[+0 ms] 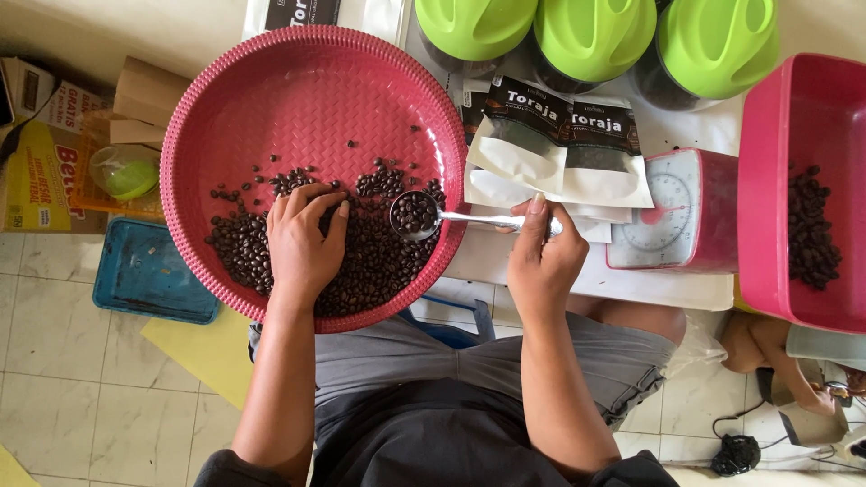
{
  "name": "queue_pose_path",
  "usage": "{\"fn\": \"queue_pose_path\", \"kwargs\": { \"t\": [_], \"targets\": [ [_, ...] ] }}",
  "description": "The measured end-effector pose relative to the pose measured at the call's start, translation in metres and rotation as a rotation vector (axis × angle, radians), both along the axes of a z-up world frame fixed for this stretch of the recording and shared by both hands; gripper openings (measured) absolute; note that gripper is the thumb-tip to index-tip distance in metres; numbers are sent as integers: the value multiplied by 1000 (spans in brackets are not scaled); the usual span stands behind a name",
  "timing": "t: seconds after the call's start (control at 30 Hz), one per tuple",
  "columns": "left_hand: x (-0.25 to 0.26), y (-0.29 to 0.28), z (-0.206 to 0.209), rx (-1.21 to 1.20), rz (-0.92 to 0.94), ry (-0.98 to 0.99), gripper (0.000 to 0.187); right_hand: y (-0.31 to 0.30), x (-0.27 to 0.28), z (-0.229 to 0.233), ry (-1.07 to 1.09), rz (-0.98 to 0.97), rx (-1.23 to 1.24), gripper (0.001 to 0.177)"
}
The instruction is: Sorting roasted coffee beans in a tray and scooping them into bags or containers.
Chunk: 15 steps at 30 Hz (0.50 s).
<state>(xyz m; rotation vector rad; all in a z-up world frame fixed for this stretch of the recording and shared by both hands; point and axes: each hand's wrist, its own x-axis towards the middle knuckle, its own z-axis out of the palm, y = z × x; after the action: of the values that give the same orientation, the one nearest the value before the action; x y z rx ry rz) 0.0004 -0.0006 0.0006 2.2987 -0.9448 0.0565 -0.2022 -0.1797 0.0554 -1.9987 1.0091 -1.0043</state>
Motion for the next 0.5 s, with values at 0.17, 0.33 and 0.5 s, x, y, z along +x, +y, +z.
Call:
{"fn": "queue_pose_path", "kwargs": {
  "t": [0.17,0.33,0.5],
  "targets": [
    [-1,-1,2,5,5,2,15,3,1,5,10,-18,-17,37],
    [-1,-1,2,5,4,2,15,5,2,10,-6,-22,11,37],
    [0,0,-1,13,8,-8,15,5,2,9,-5,-38,31,37]
  ]
}}
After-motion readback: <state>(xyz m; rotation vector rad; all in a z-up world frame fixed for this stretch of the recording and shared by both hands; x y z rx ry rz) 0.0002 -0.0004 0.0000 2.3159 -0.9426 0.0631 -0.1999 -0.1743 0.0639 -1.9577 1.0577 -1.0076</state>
